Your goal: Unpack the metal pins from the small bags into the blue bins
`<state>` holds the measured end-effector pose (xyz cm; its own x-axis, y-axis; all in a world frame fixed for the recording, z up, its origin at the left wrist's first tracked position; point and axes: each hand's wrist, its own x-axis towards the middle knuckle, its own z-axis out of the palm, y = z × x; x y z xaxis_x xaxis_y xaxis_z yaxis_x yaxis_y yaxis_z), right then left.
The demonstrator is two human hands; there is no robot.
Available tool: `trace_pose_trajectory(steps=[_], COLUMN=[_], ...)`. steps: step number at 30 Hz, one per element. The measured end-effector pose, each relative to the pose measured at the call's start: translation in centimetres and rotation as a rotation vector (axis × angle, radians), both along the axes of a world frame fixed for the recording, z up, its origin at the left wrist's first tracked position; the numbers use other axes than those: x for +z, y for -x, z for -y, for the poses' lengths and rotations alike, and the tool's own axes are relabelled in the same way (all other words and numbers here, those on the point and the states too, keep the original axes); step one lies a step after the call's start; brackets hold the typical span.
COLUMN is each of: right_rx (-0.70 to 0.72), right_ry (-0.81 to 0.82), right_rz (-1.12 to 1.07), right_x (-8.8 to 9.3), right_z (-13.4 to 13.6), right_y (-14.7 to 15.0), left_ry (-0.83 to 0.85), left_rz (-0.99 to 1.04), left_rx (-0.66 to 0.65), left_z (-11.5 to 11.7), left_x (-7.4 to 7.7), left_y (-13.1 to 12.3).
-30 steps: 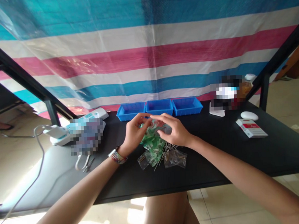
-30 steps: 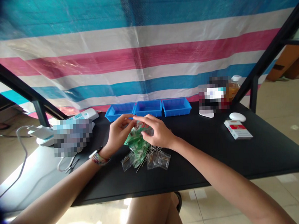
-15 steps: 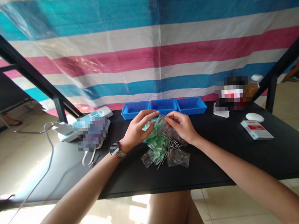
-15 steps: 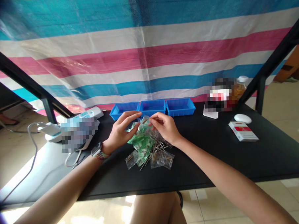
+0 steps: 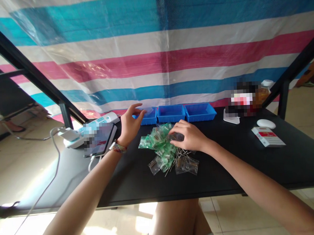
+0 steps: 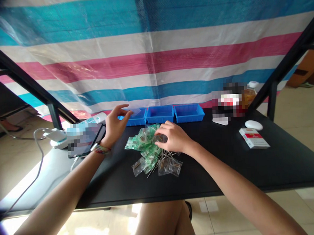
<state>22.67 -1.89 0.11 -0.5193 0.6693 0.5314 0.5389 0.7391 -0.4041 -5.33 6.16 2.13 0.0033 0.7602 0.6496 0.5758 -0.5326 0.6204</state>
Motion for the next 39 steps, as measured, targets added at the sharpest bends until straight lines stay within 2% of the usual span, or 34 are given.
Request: trace_pose_trajectory(steps=[3,5,8,11,13,15,18,21,23,25,27,30,33,35,37,39], right_rx=[0.03,0.053,0.069,0.024,-0.018,-0.028,0.027,0.071,0.074,0.061,0.041,0.018,0.003,-0.013,-0.034,-0.041], right_ry=[-0.038,-0.054,-0.082,-0.023,0.135,0.355,0.625,0.765,0.792,0.743,0.616,0.305,-0.032,-0.195,-0.28,-0.289], right_rz=[0.073,0.058,0.011,-0.136,-0.318,-0.52,-0.722,-0.798,-0.802,-0.771,-0.736,-0.638,-0.396,-0.23,-0.149,-0.157], right_x=[-0.4,-0.7,-0.7,-0.6,-0.5,-0.5,-0.6,-0.6,-0.5,-0.4,-0.4,-0.5,-0.7,-0.7,-0.5,-0.4], right_z=[-0.1,-0.3,-0.4,-0.4,-0.4,-0.4,-0.2,0.2,0.4,0.6,0.8,1.0,1.3,1.4,1.6,1.7], right_y=[0.1,0.2,0.3,0.3,0.4,0.7,1.2,1.8,2.0,1.9,1.8,1.5,1.3,1.1,1.1,1.1], left_ry=[0.018,-0.001,-0.111,-0.22,-0.271,-0.33,-0.419,-0.469,-0.475,-0.452,-0.381,-0.184,0.043,0.176,0.276,0.336], left_rz=[-0.045,-0.176,-0.35,-0.405,-0.426,-0.466,-0.587,-0.622,-0.567,-0.458,-0.31,-0.093,0.049,0.12,0.192,0.247], left_rx=[0.083,0.085,0.109,0.104,-0.003,-0.188,-0.398,-0.48,-0.493,-0.469,-0.431,-0.427,-0.465,-0.497,-0.55,-0.618], left_z=[-1.9,-2.3,-1.6,0.0,1.3,2.5,4.0,5.1,5.6,5.9,6.0,6.2,6.3,6.4,6.6,6.7], left_x=[-0.3,-0.6,-1.2,-1.2,-0.9,-0.7,-0.8,-1.3,-1.5,-1.6,-1.6,-1.6,-1.6,-1.5,-1.4,-1.2], left_y=[2.0,2.9,3.3,2.7,1.9,0.8,-0.8,-1.8,-2.1,-2.4,-2.7,-3.1,-3.4,-3.6,-3.7,-3.8])
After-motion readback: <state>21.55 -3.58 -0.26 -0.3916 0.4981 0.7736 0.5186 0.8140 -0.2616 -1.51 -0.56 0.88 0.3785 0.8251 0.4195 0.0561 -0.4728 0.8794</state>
